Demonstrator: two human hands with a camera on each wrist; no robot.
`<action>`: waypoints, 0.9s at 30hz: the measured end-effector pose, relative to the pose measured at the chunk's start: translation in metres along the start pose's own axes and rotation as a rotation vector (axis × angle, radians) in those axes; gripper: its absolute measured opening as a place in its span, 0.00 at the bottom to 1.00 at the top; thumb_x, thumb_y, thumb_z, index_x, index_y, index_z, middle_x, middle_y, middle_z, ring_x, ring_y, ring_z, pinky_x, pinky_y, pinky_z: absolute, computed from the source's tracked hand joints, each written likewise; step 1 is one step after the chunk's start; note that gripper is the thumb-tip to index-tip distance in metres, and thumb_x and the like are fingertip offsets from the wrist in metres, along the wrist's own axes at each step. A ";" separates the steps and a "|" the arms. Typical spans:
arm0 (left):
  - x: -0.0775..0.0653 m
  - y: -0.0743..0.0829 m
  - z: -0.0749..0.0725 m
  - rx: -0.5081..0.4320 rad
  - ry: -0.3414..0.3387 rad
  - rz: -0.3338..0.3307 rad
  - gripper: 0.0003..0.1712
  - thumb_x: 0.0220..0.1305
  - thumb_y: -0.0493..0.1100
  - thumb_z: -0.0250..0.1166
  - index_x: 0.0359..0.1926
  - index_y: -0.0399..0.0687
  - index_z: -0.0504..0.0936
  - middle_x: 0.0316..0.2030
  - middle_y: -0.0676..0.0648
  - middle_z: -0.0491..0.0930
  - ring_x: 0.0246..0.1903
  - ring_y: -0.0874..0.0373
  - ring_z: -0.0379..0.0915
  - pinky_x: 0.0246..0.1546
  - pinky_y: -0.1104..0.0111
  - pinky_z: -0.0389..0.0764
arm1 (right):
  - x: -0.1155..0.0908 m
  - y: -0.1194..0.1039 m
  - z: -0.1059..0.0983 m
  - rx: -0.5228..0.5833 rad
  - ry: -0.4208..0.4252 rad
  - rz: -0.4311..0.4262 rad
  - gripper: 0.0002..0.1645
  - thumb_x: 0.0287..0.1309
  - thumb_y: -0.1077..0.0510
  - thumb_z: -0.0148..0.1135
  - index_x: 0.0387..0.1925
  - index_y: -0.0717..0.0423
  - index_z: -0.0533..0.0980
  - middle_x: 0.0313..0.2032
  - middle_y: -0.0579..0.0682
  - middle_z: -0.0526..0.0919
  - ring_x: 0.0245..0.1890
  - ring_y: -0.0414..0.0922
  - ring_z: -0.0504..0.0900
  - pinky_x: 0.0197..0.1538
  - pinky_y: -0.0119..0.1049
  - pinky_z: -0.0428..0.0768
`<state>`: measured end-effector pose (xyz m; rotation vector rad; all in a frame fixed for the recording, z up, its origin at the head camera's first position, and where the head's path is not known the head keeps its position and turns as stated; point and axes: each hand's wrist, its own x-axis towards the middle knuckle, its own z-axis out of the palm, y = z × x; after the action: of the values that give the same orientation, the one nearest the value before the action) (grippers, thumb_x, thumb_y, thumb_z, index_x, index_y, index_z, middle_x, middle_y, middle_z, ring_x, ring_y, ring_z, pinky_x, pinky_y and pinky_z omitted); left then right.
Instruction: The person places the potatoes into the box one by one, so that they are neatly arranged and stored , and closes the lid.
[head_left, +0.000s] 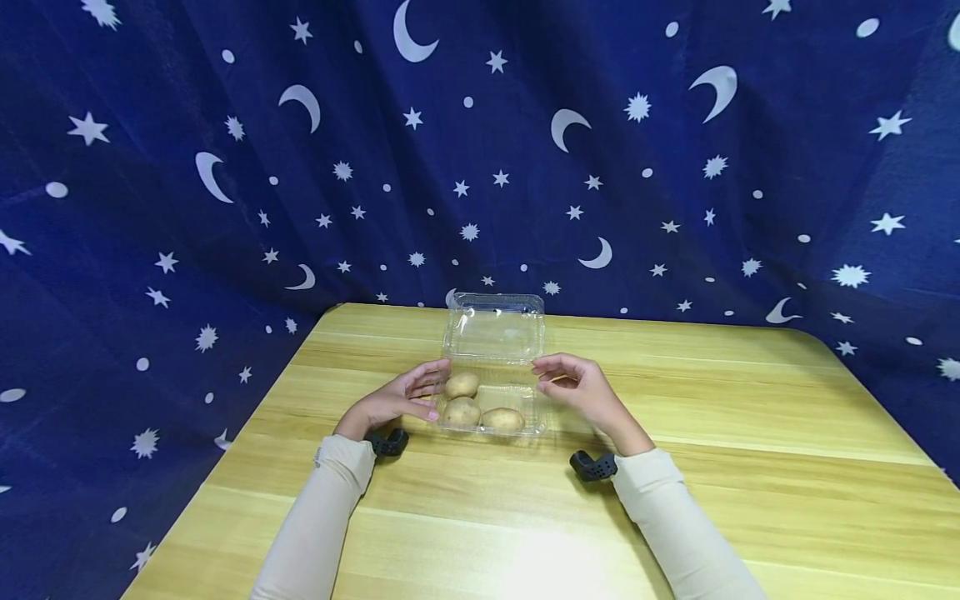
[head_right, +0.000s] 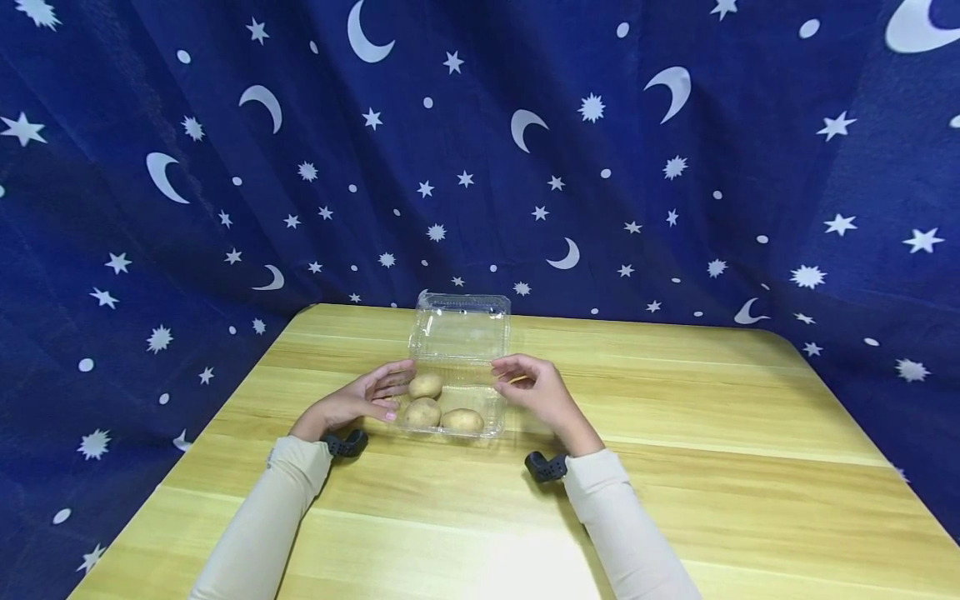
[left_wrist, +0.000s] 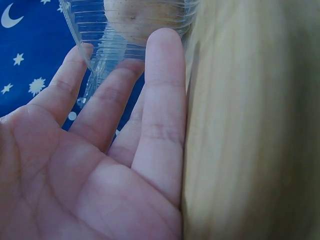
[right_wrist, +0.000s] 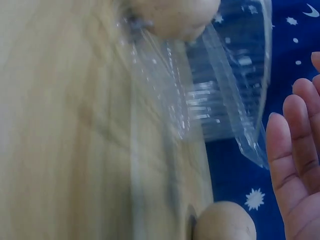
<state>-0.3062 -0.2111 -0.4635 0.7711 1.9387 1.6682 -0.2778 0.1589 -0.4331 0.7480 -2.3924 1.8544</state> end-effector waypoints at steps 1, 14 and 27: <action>0.000 0.000 0.000 0.001 0.000 -0.001 0.60 0.67 0.39 0.76 0.86 0.35 0.45 0.84 0.29 0.47 0.81 0.29 0.49 0.76 0.42 0.65 | 0.000 0.001 -0.002 -0.012 0.006 -0.009 0.20 0.68 0.73 0.67 0.58 0.78 0.79 0.55 0.74 0.84 0.49 0.44 0.87 0.54 0.30 0.84; -0.001 0.001 0.001 0.002 0.008 -0.004 0.61 0.66 0.39 0.76 0.86 0.34 0.46 0.84 0.29 0.48 0.81 0.29 0.49 0.75 0.49 0.68 | -0.003 0.003 -0.020 -0.045 0.108 -0.018 0.19 0.67 0.75 0.66 0.57 0.80 0.79 0.53 0.74 0.85 0.46 0.40 0.87 0.51 0.28 0.84; 0.000 -0.001 0.000 -0.016 -0.007 0.007 0.61 0.66 0.38 0.76 0.86 0.33 0.45 0.84 0.28 0.47 0.81 0.28 0.48 0.76 0.46 0.67 | -0.003 0.014 -0.028 -0.060 0.330 -0.006 0.15 0.66 0.75 0.67 0.53 0.79 0.81 0.47 0.73 0.87 0.41 0.34 0.84 0.46 0.24 0.81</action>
<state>-0.3068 -0.2112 -0.4642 0.7780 1.9170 1.6811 -0.2881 0.1879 -0.4391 0.4055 -2.2213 1.7348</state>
